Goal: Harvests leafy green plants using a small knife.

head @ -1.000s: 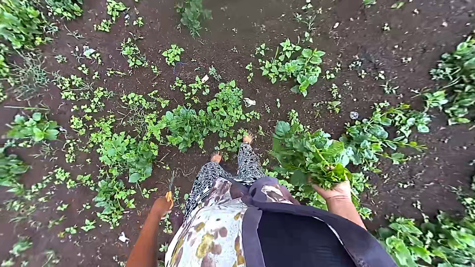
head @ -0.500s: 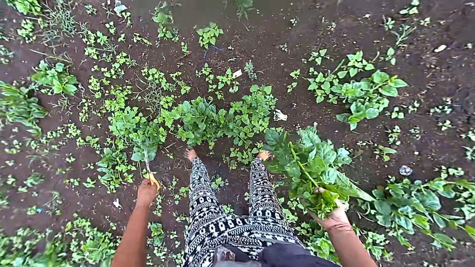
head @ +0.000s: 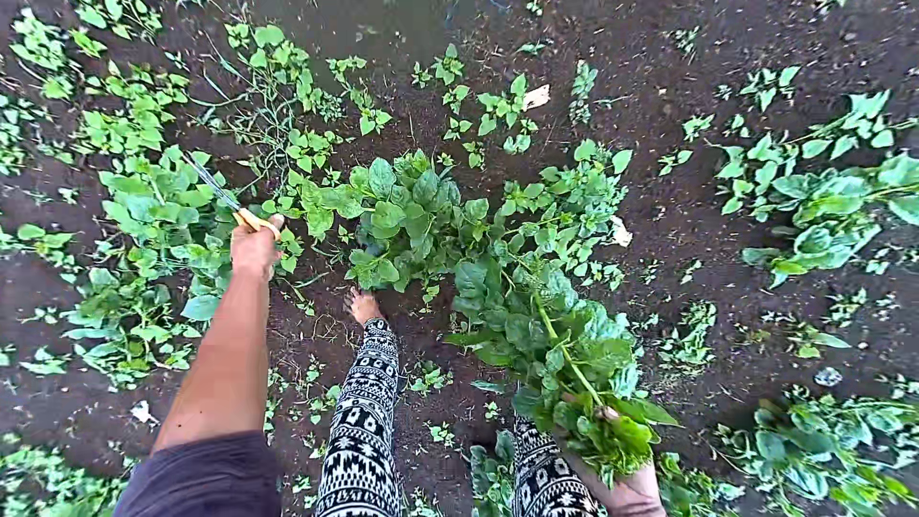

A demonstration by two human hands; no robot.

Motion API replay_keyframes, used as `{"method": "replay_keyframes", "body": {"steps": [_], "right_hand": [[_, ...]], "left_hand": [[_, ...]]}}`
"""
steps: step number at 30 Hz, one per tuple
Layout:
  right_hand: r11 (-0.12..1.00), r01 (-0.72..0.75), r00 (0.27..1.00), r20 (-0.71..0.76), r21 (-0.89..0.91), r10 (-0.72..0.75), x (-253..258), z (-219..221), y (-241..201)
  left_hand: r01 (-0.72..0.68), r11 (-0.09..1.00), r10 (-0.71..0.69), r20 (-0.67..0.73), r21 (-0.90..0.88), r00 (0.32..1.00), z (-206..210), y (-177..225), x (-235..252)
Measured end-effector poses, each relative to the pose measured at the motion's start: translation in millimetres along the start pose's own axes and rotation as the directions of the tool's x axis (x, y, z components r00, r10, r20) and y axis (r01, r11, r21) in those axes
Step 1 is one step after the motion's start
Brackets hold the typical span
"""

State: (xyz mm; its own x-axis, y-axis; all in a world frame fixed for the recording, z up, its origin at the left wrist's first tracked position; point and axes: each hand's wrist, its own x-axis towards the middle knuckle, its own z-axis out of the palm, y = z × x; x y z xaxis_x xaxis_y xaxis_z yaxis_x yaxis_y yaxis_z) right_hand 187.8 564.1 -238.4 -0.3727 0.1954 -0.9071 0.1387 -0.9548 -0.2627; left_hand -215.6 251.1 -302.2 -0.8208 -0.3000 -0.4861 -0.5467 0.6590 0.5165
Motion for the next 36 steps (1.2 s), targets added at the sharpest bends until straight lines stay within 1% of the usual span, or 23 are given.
{"method": "replay_keyframes", "body": {"steps": [1, 2, 3, 4, 6, 9, 11, 12, 14, 16, 18, 21, 24, 27, 31, 33, 36], "right_hand": [[0.999, -0.006, 1.0, 0.013, 0.045, 0.006, 8.7, 5.0, 9.0], [0.997, -0.013, 1.0, 0.014, 0.077, 0.012, 16.2, 9.1, 17.1], [0.996, -0.018, 1.0, -0.003, 0.088, 0.018, 22.8, 12.8, 24.0], [0.996, -0.02, 1.0, -0.02, 0.09, 0.022, 28.7, 16.1, 29.5], [0.997, -0.006, 0.998, -0.064, 0.078, 0.011, 39.3, 22.3, 36.0], [0.993, 0.024, 0.997, -0.077, 0.117, -0.015, 52.8, 33.8, 36.0], [0.983, 0.016, 0.997, -0.081, 0.183, -0.001, 62.6, 51.5, 32.9], [0.974, 0.008, 0.996, -0.086, 0.228, 0.012, 67.9, 62.5, 31.5], [0.952, -0.02, 0.995, -0.087, 0.306, 0.049, 82.4, 85.1, 30.7], [0.933, -0.049, 0.992, -0.095, 0.357, 0.088, 98.9, 106.5, 34.1], [0.925, -0.07, 0.987, -0.107, 0.374, 0.119, 113.6, 126.4, 39.0], [0.92, -0.119, 0.982, -0.091, 0.373, 0.164, 133.9, 147.4, 47.1], [0.938, -0.176, 0.978, -0.057, 0.298, 0.202, 146.4, 162.8, 51.0], [0.947, -0.222, 0.971, -0.039, 0.234, 0.237, 152.5, 159.7, 53.3], [0.932, -0.262, 0.963, 0.003, 0.249, 0.27, 158.6, 145.8, 59.0], [0.913, -0.283, 0.959, 0.083, 0.294, 0.27, 162.4, 139.2, 59.8], [0.9, -0.321, 0.945, 0.16, 0.295, 0.284, 168.2, 133.7, 57.6]], "left_hand": [[0.008, 0.993, -0.001, 0.058, -0.121, 0.998, 2.1, -36.5, 37.2], [0.172, 0.968, -0.157, 0.097, -0.18, 0.983, 8.8, -48.8, 65.3], [0.293, 0.933, -0.275, 0.114, -0.208, 0.955, 17.8, -52.9, 83.6], [0.355, 0.908, -0.333, 0.131, -0.223, 0.934, 26.0, -54.7, 94.7], [0.361, 0.893, -0.328, 0.16, -0.269, 0.931, 36.7, -54.8, 100.5], [0.291, 0.887, -0.258, 0.137, -0.359, 0.956, 41.5, -50.7, 92.2], [0.194, 0.91, -0.165, 0.11, -0.365, 0.98, 39.1, -43.6, 78.5], [0.127, 0.924, -0.096, 0.105, -0.359, 0.99, 38.8, -38.3, 65.5], [0.005, 0.938, 0.034, 0.106, -0.347, 0.994, 42.7, -24.8, 27.5], [-0.08, 0.944, 0.119, 0.104, -0.319, 0.987, 51.0, -11.1, -21.9], [-0.168, 0.942, 0.194, 0.065, -0.291, 0.979, 69.4, -2.4, -72.1], [-0.335, 0.913, 0.345, 0.004, -0.235, 0.939, 104.0, -1.6, -133.6], [-0.408, 0.898, 0.415, 0.009, -0.163, 0.91, 131.2, -1.3, -172.6], [-0.441, 0.892, 0.445, 0.03, -0.094, 0.895, 145.5, -4.5, -189.2], [-0.468, 0.883, 0.47, 0.058, -0.044, 0.881, 152.8, -7.2, -195.3], [-0.492, 0.87, 0.493, 0.061, -0.038, 0.868, 156.3, -7.4, -200.1], [-0.547, 0.837, 0.547, 0.033, -0.001, 0.837, 161.1, -7.3, -201.7]]}}
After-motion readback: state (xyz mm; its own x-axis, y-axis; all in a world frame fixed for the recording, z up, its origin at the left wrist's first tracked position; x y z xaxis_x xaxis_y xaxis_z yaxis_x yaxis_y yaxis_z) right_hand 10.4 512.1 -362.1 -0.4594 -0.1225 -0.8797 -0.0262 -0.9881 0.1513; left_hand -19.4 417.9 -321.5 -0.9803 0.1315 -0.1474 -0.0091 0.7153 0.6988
